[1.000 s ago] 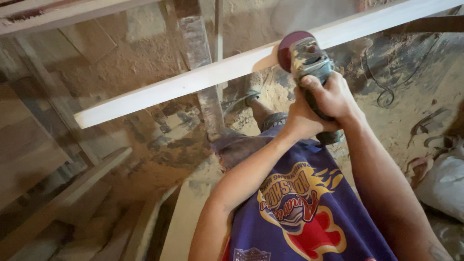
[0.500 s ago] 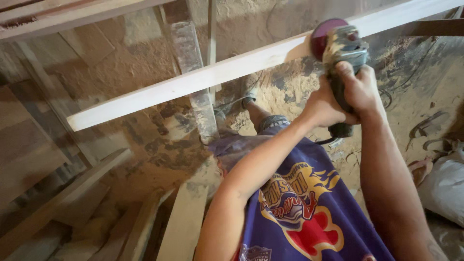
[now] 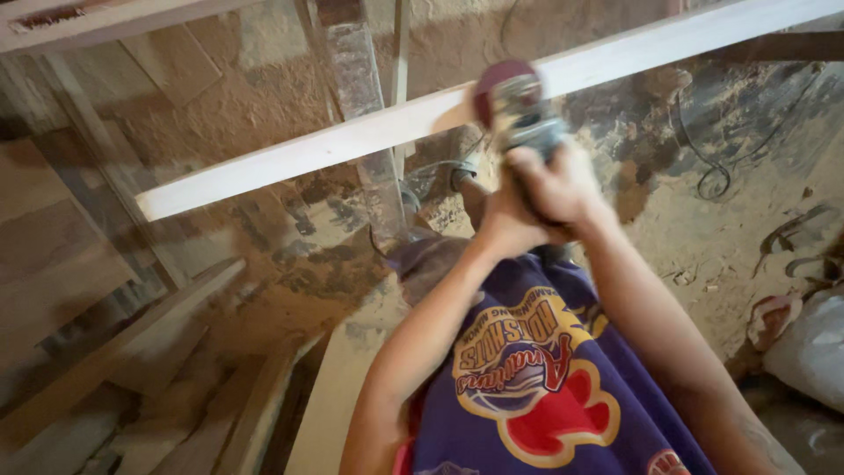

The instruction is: The person sands wooden planks using a power sander, moving the tool along the length of the wood and flipping the boards over by hand.

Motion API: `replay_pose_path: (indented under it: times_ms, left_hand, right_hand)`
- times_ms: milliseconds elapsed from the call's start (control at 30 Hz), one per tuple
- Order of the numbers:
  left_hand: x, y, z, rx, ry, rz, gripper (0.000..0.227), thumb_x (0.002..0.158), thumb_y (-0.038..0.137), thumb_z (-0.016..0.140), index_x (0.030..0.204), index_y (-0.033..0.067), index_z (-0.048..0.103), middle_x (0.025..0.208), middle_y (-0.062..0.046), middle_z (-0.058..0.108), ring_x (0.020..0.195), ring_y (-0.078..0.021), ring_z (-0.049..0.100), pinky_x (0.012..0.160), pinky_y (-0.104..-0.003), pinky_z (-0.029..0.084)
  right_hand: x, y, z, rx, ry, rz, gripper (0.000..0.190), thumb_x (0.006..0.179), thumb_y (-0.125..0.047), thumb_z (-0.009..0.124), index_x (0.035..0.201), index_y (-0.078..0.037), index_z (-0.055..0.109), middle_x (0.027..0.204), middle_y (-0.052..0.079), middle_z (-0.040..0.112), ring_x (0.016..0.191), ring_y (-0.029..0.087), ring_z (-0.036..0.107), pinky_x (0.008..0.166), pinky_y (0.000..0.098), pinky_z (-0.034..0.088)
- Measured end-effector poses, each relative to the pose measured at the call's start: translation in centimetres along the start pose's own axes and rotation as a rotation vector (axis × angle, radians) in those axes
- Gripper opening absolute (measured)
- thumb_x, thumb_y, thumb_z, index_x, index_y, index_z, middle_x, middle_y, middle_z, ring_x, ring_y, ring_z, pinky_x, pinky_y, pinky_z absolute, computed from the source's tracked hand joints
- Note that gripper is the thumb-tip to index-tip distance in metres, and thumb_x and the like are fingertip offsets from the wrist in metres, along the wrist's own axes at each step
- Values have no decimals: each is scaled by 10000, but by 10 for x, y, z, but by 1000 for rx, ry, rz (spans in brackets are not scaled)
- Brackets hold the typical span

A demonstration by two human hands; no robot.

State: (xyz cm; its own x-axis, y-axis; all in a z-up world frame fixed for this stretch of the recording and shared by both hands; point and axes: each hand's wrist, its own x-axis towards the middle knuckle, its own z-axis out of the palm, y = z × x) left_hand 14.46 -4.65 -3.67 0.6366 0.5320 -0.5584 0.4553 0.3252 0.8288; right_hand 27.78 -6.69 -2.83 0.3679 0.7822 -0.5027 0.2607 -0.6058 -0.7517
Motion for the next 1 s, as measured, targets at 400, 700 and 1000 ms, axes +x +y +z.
replay_pose_path:
  times_ms: [400,700,1000]
  left_hand:
    - [-36,-1,-6,-97,171,77,1024,511,251,952,1339,9,400,1238,-143,639,1111,-256,669,991,-373,571]
    - [20,7,48,48,-123,18,1268,413,408,960,1393,-57,303,1235,-218,674,1074,-324,721,946,-375,589]
    - [24,-12,19,16,-144,100,1408,360,454,947,1436,-106,232,1148,-226,716,1023,-318,730,920,-359,577]
  right_hand:
    - [-21,-39,17,-9,-173,-136,428,939,-416,663,1156,-53,724,1071,188,751,1004,342,741,865,439,567]
    - [-29,49,-39,134,142,37,332,1036,-284,614,1150,12,715,1006,139,746,904,192,673,801,365,555]
    - [-15,30,-11,251,155,85,296,1048,-236,592,1110,30,705,951,40,699,837,141,627,721,336,522]
